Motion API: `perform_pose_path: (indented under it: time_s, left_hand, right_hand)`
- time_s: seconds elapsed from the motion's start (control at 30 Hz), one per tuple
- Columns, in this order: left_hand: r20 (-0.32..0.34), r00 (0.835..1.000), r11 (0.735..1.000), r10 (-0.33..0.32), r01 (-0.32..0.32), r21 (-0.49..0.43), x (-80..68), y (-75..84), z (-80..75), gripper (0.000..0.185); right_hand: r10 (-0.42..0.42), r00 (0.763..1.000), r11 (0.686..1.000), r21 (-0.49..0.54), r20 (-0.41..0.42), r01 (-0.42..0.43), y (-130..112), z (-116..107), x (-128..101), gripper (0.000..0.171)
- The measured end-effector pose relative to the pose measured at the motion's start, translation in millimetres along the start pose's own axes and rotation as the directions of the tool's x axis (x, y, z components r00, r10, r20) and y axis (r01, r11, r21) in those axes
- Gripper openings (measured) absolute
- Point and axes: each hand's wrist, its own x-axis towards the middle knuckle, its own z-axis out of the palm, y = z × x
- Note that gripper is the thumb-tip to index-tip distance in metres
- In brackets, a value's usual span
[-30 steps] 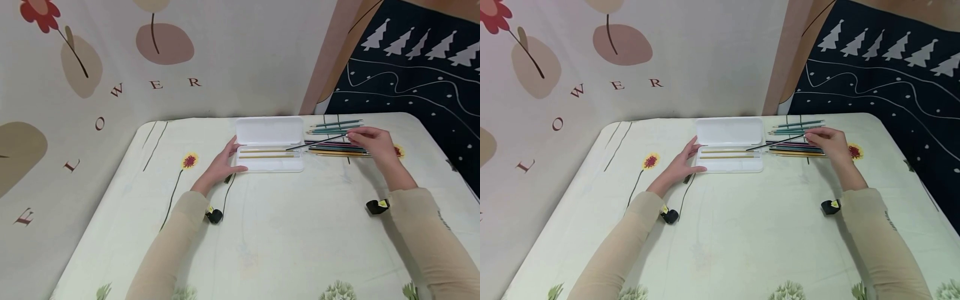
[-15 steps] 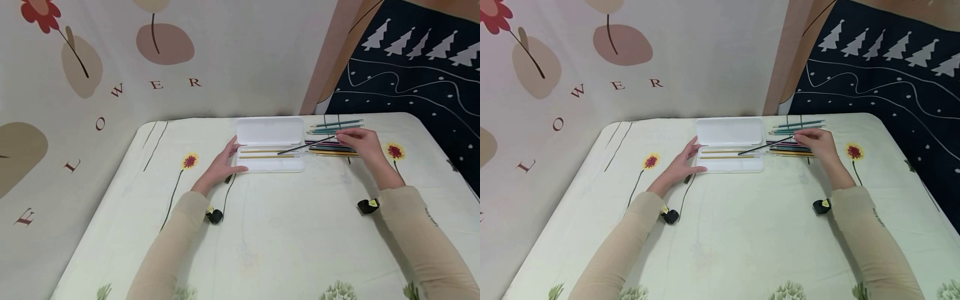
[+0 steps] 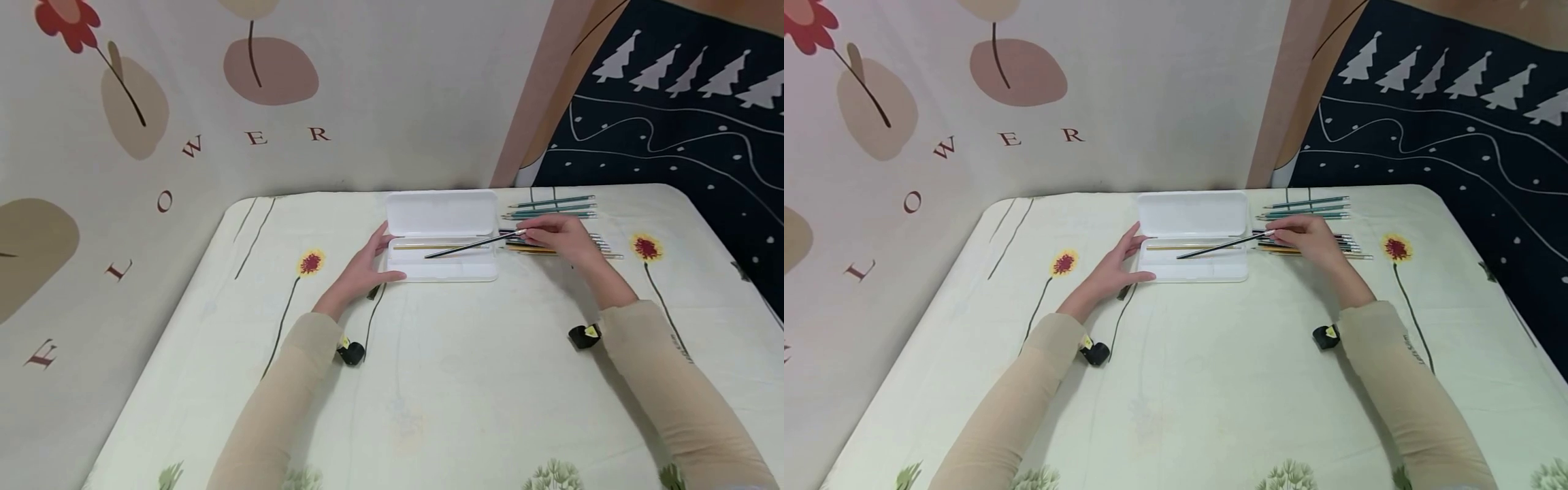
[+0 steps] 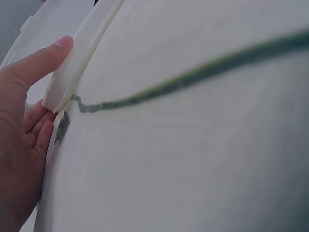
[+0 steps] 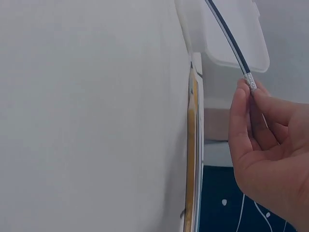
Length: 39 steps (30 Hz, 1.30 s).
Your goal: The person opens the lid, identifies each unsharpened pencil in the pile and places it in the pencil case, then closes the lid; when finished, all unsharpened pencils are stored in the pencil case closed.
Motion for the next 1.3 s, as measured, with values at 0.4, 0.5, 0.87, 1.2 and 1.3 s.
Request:
perform_pose_path:
  time_s: [0.4,0.5,0.87,1.2,1.3]
  left_hand:
    - [-0.004,1.0,1.0,0.006,-0.006,0.007,0.2,1.0,0.9,0.11]
    - [-0.008,1.0,1.0,0.002,-0.002,0.011,0.1,1.4,1.0,0.11]
    - [-0.011,1.0,1.0,0.004,-0.004,0.007,0.5,0.5,1.8,0.109]
    - [-0.013,1.0,1.0,0.009,-0.009,0.007,-0.2,1.2,1.8,0.109]
    - [-0.014,1.0,1.0,0.01,-0.01,0.009,-0.1,1.6,1.9,0.109]
  right_hand:
    - [0.028,0.998,0.99,-0.137,0.054,-0.021,-11,22,6,0.03]
    - [0.019,0.999,0.979,-0.204,0.049,-0.008,-10,26,10,0.027]
    - [-0.035,0.995,0.967,-0.247,0.095,0.058,-16,36,11,0.024]
    - [0.034,0.999,0.97,-0.243,0.015,-0.029,-16,30,11,0.028]
    - [0.024,1.0,0.972,-0.234,0.013,-0.021,-18,27,9,0.03]
